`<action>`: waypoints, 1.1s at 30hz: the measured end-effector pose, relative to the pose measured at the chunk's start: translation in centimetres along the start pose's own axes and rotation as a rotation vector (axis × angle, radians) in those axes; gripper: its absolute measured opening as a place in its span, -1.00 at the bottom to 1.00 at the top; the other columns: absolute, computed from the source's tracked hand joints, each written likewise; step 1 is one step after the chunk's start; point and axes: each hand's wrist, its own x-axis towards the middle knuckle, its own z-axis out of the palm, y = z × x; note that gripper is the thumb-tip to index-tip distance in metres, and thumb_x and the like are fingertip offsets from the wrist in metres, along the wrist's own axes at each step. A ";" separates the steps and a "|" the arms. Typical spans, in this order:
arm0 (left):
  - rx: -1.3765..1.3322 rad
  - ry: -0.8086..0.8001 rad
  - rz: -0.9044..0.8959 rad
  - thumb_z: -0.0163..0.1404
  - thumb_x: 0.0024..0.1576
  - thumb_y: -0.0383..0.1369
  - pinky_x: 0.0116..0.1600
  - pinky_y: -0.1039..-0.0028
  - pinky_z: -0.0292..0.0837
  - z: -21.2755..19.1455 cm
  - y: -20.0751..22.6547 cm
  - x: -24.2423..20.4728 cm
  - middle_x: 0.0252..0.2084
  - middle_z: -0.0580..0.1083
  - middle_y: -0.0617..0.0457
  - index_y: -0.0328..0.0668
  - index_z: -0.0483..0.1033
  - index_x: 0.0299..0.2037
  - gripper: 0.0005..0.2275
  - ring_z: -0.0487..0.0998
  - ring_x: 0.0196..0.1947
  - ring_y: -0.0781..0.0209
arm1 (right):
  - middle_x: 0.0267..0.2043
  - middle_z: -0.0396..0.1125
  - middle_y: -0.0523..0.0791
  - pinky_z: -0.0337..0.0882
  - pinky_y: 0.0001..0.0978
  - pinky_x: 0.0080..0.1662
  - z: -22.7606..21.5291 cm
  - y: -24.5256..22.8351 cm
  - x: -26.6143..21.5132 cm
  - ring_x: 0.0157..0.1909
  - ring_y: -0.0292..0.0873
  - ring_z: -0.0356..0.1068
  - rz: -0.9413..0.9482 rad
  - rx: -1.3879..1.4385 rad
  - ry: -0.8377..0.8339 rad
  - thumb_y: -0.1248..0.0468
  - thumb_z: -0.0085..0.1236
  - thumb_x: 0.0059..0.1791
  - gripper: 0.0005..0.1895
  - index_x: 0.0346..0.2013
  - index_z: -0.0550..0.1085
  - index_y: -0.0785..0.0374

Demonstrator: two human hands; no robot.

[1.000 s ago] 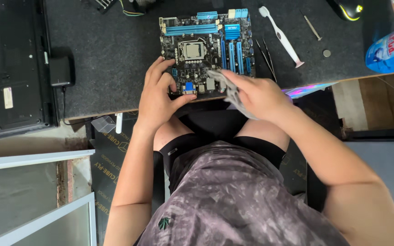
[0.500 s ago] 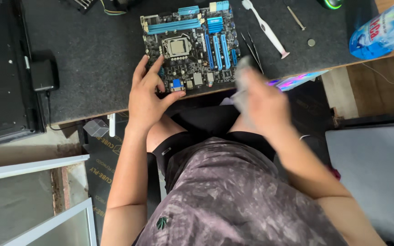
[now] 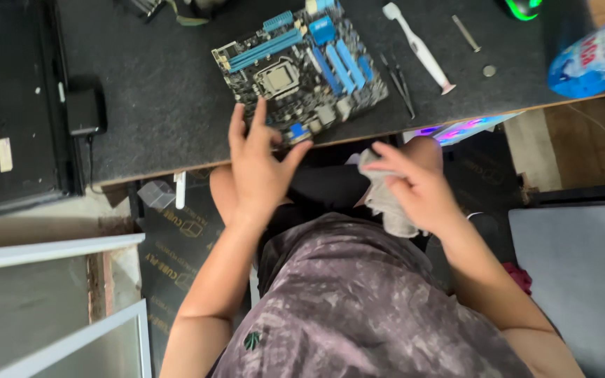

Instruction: The person cleans a computer motherboard placed on a desk. They first wipe the surface with a cloth, then use a toothbrush to scrub various components and slots, and finally wipe the board again with the cloth.

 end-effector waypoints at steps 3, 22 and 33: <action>0.067 -0.025 0.018 0.60 0.01 0.10 0.58 -0.13 0.44 -0.7 3.4 -1.1 0.61 0.34 -0.38 -0.43 0.47 0.33 -0.11 0.28 0.58 -0.62 | 0.22 0.66 -0.08 0.51 -0.27 0.30 -1.6 -2.4 0.8 0.21 -0.12 0.65 -0.133 -0.038 0.108 0.53 0.12 0.13 -0.35 0.55 0.50 0.22; 0.209 -0.394 0.247 0.61 -0.09 -0.06 0.78 -0.15 -0.23 -3.6 -3.2 1.8 0.75 0.14 -0.21 -0.33 0.28 0.64 0.10 0.01 0.76 -0.32 | 0.43 0.44 0.25 0.58 0.44 0.12 8.3 -11.4 8.4 0.05 0.48 0.58 -0.176 -0.516 -0.211 0.29 -0.14 0.15 -0.22 0.71 0.06 0.11; 0.222 -0.388 0.192 0.63 -0.08 -0.04 0.78 -0.05 -0.08 -2.8 -3.1 2.0 0.75 0.16 -0.11 -0.24 0.27 0.66 0.10 0.11 0.75 -0.17 | 0.09 0.68 -0.07 0.58 0.17 0.22 5.0 -5.3 3.9 0.15 0.24 0.62 0.034 -0.299 -0.179 0.33 -0.01 0.05 -0.11 0.73 0.25 -0.20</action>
